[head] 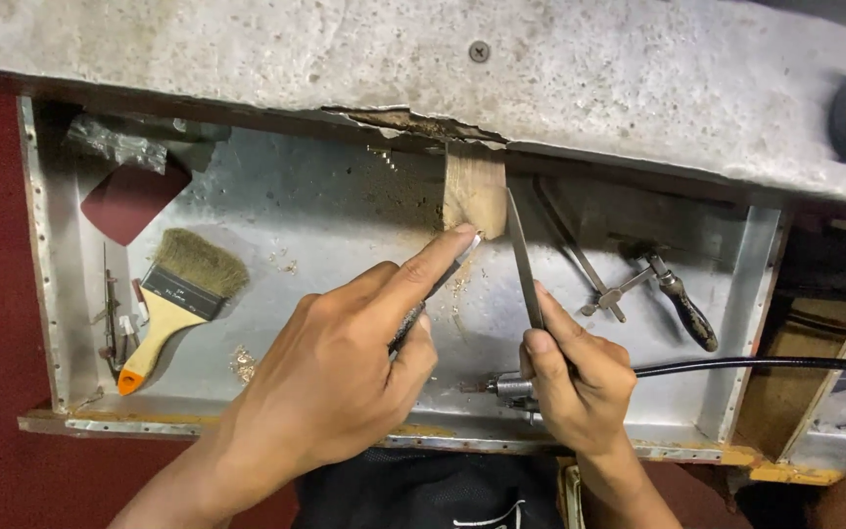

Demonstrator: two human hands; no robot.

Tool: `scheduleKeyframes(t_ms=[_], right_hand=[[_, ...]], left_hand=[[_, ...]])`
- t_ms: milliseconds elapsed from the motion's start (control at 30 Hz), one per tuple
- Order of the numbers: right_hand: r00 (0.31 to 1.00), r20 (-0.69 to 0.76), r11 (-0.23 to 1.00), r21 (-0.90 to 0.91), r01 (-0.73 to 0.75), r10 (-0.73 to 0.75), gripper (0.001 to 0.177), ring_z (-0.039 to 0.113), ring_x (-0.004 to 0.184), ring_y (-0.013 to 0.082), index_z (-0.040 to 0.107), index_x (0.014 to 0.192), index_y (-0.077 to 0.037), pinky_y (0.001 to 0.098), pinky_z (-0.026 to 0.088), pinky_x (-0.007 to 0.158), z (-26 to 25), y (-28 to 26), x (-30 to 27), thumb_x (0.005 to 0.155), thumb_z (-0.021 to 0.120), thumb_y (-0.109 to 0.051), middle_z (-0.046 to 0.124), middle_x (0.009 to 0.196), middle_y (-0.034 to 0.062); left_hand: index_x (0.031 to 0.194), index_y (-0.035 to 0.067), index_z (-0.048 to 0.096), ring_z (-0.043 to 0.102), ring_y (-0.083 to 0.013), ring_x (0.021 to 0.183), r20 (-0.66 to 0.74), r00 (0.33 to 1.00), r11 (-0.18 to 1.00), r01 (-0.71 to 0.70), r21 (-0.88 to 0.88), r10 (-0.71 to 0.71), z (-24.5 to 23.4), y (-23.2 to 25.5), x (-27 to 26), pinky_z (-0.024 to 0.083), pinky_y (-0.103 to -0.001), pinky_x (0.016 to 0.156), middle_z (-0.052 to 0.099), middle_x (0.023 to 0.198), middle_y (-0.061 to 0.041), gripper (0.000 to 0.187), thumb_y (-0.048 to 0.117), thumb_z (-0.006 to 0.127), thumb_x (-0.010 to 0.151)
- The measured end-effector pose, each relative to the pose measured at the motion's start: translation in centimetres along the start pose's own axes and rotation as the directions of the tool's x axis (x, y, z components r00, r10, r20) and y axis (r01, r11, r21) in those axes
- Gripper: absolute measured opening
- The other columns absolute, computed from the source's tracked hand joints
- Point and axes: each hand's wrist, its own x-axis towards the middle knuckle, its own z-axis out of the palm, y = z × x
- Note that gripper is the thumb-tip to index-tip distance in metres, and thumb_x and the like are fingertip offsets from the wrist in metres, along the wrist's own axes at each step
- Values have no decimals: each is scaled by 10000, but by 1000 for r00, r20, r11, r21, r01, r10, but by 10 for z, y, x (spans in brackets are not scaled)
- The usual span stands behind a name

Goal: Filing and shaping a small metal jewelry component on a wooden bench pin using a hand file and pliers.

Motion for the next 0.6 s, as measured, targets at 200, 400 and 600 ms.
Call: scheduleKeyframes(t_ms=[200,400,600], right_hand=[[998,21,990,127,-59,57,400,599,479,89,543,1373,52,185,534,483,6,4,-13,1005,600,-92,625,593,38],[992,61,967,223,-124,113,437,438,442,94,526,1416,29,235,389,426,13,10,-22,1009,604,-107,514,585,18],[995,76,934,345,-90,68,449,389,487,113,476,1461,39,259,366,456,16,21,-21,1037,576,-67,450,617,22]], left_hand=[[1573,212,403,702,-312,887,20,1000,999,-20,-39,20,-6,0,2,523,-400,768,735,1067,-93,656,117,516,934],[1546,259,450,667,-287,735,6,996,995,-94,45,94,-16,-10,5,507,-396,665,738,955,-46,545,194,553,1015],[1559,273,472,456,-254,473,40,996,989,-84,121,80,-23,-7,7,401,-417,446,537,645,-36,578,185,582,998]])
